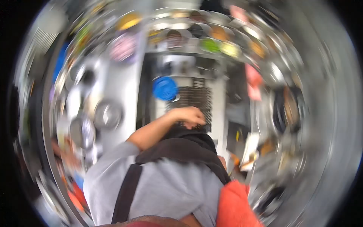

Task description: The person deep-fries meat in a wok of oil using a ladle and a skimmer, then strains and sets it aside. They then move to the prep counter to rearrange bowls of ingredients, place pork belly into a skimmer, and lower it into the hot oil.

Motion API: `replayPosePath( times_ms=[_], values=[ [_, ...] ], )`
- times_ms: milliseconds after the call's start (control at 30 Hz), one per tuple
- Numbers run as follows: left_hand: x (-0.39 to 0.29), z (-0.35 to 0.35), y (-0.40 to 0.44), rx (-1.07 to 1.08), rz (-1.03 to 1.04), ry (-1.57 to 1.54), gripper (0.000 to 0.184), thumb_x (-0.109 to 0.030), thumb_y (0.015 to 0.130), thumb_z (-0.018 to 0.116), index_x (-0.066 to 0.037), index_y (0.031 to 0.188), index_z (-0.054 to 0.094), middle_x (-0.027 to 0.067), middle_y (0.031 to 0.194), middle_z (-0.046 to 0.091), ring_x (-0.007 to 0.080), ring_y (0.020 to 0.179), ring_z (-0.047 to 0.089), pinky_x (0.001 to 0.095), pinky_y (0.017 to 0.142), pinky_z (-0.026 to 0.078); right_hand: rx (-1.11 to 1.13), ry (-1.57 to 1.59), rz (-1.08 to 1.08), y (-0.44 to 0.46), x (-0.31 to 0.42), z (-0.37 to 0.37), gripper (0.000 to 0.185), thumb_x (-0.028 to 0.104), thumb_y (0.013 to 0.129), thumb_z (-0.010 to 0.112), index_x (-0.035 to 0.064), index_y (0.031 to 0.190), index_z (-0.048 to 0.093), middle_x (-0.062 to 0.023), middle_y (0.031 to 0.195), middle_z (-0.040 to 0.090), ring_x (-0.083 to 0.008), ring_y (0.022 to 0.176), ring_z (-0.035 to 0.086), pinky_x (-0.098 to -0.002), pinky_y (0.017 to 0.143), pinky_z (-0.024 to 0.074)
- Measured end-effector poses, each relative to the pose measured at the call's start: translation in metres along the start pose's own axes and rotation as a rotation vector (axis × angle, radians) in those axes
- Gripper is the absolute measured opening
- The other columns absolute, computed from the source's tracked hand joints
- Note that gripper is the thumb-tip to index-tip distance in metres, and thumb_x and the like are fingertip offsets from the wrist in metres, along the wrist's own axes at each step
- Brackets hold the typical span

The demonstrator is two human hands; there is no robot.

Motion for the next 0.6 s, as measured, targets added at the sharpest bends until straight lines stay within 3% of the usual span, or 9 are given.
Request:
replayPosePath(
  times_ms=[133, 233, 400, 467, 600],
  values=[
    [0.040, -0.024, -0.045, -0.256, -0.008, -0.090, 0.031, -0.024, 0.084, 0.059, 0.001, 0.103, 0.062, 0.0115, 0.075, 0.066, 0.0185, 0.057, 0.066, 0.0301, 0.051, 0.055, 0.038, -0.297, -0.118, 0.040, 0.060, -0.095, 0.017, 0.018, 0.080, 0.058, 0.0088, 0.091, 0.068, -0.0167, 0.077, 0.065, -0.0337, 0.073, 0.063, -0.0426, 0.066, 0.0494],
    [0.065, -0.050, -0.090, -0.536, -0.009, -0.183, 0.035, -0.022, 0.083, 0.061, 0.001, 0.109, 0.059, 0.0125, 0.079, 0.067, 0.0183, 0.061, 0.067, 0.0301, 0.053, 0.056, 0.053, -0.451, -0.183, 0.058, 0.100, -0.126, 0.017, 0.018, 0.080, 0.059, 0.0081, 0.091, 0.069, -0.0171, 0.077, 0.065, -0.0342, 0.073, 0.063, -0.0428, 0.067, 0.0494],
    [0.115, -0.064, -0.162, -0.900, -0.065, -0.402, 0.036, -0.021, 0.083, 0.062, -0.003, 0.113, 0.058, 0.0117, 0.078, 0.066, 0.0174, 0.060, 0.066, 0.0303, 0.052, 0.055, 0.064, -0.626, -0.344, 0.091, 0.166, -0.133, 0.017, 0.017, 0.080, 0.059, 0.0069, 0.090, 0.069, -0.0179, 0.078, 0.065, -0.0350, 0.074, 0.063, -0.0431, 0.067, 0.0494],
    [0.135, -0.054, -0.188, -1.010, -0.132, -0.406, 0.032, -0.021, 0.082, 0.062, -0.003, 0.109, 0.060, 0.0119, 0.071, 0.066, 0.0180, 0.056, 0.065, 0.0302, 0.051, 0.055, 0.060, -0.696, -0.426, 0.106, 0.195, -0.126, 0.017, 0.017, 0.080, 0.059, 0.0065, 0.089, 0.069, -0.0182, 0.078, 0.065, -0.0353, 0.074, 0.063, -0.0432, 0.068, 0.0494],
    [0.160, -0.005, -0.230, -1.116, -0.229, -0.526, 0.035, -0.020, 0.084, 0.060, -0.004, 0.115, 0.058, 0.0108, 0.073, 0.066, 0.0172, 0.056, 0.064, 0.0304, 0.052, 0.054, 0.052, -0.817, -0.652, 0.123, 0.257, -0.092, 0.017, 0.017, 0.080, 0.060, 0.0055, 0.088, 0.069, -0.0188, 0.078, 0.065, -0.0360, 0.075, 0.063, -0.0435, 0.068, 0.0494]
  ],
)
Point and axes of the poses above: each hand's wrist, its own y-axis towards the middle knuckle, its own z-axis out of the palm, x = y × z, the point moved 10 cm from there along y, towards the middle knuckle
